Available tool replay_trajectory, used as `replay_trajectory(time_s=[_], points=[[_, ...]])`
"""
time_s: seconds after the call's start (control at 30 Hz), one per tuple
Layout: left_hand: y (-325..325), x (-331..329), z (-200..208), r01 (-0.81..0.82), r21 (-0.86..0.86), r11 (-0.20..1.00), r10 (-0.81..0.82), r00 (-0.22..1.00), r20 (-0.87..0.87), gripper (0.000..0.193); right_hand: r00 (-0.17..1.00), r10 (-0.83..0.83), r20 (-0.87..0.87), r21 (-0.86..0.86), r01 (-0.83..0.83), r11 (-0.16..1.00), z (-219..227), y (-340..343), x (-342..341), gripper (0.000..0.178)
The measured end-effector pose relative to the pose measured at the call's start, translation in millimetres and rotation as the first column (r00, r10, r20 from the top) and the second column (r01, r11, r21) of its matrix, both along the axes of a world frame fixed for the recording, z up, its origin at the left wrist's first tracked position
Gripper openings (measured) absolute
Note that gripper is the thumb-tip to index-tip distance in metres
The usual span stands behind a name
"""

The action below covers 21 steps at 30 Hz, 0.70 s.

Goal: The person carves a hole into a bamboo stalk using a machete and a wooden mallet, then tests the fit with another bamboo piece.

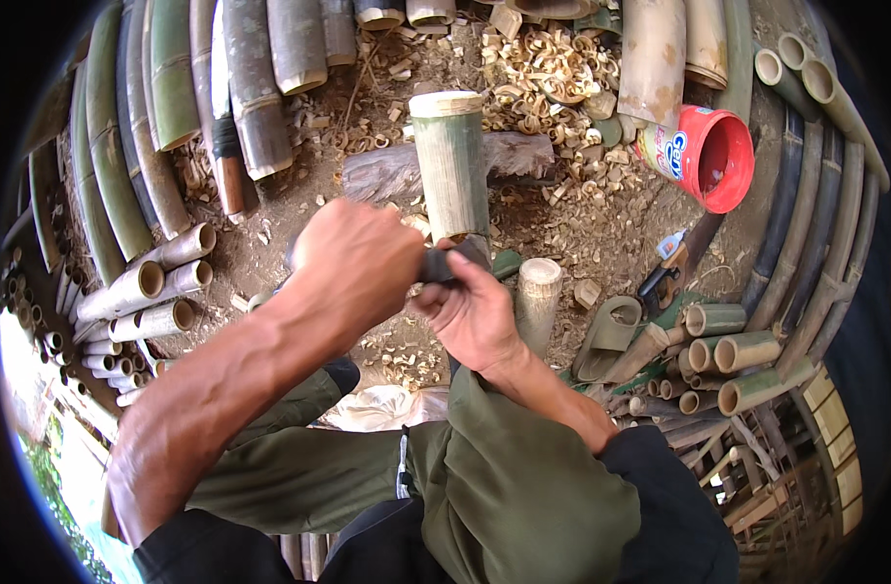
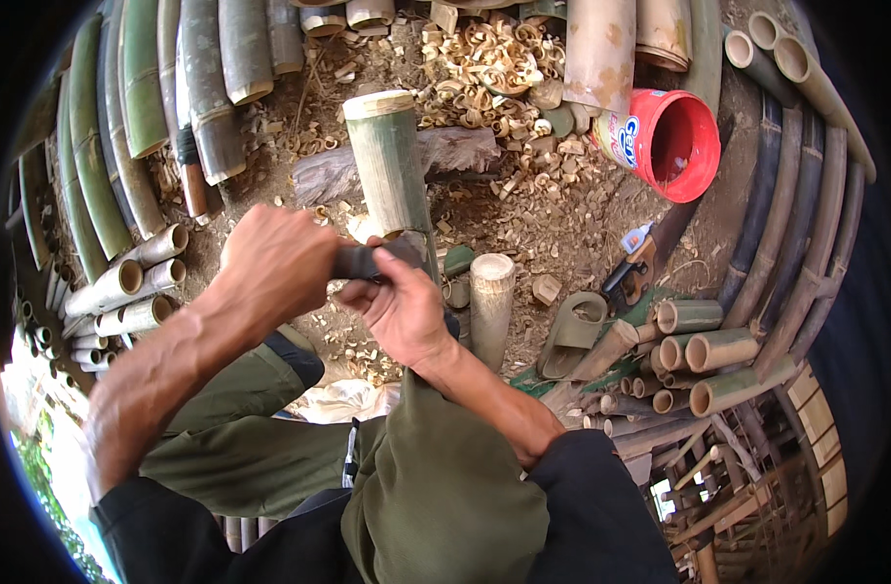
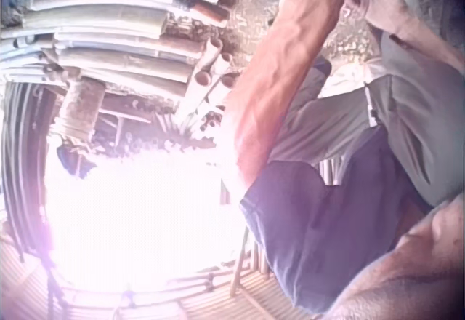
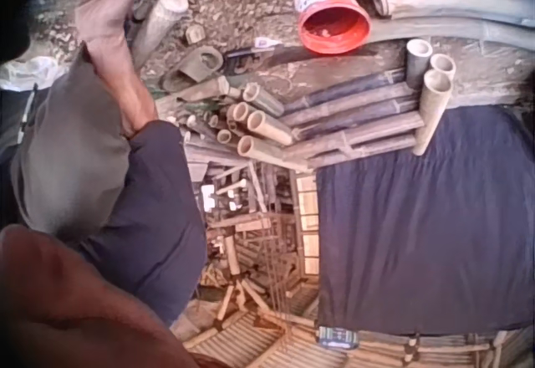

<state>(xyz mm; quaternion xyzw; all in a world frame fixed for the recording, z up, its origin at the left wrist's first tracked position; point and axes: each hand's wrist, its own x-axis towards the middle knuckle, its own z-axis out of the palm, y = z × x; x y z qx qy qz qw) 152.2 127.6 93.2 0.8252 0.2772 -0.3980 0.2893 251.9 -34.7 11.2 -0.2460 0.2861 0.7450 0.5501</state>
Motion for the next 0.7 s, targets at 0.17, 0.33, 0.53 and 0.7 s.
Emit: replay_trajectory(time_s=[0.17, 0.33, 0.53, 0.7], points=[[8, 62, 2, 0.362, 0.063, 0.93, -0.347, 0.922, -0.173, 0.016, 0.976, -0.088, -0.199, -0.107, 0.068, 0.992, -1, 1, 8, 0.038], [-19, 20, 7, 0.213, 0.082, 0.974, -0.214, 0.977, 0.009, 0.016, 0.993, 0.115, -0.009, -0.035, -0.115, 0.993, 6, -7, 12, 0.031], [-71, -23, 20, -0.324, -0.449, 0.832, 0.287, 0.946, -0.151, 0.057, 0.81, 0.484, 0.33, -0.029, -0.504, 0.863, 32, -41, 22, 0.03], [-100, -19, -6, -0.524, -0.77, 0.364, 0.684, 0.712, -0.161, 0.111, 0.037, 0.529, 0.848, -0.319, -0.762, 0.564, 52, -32, 80, 0.031]])
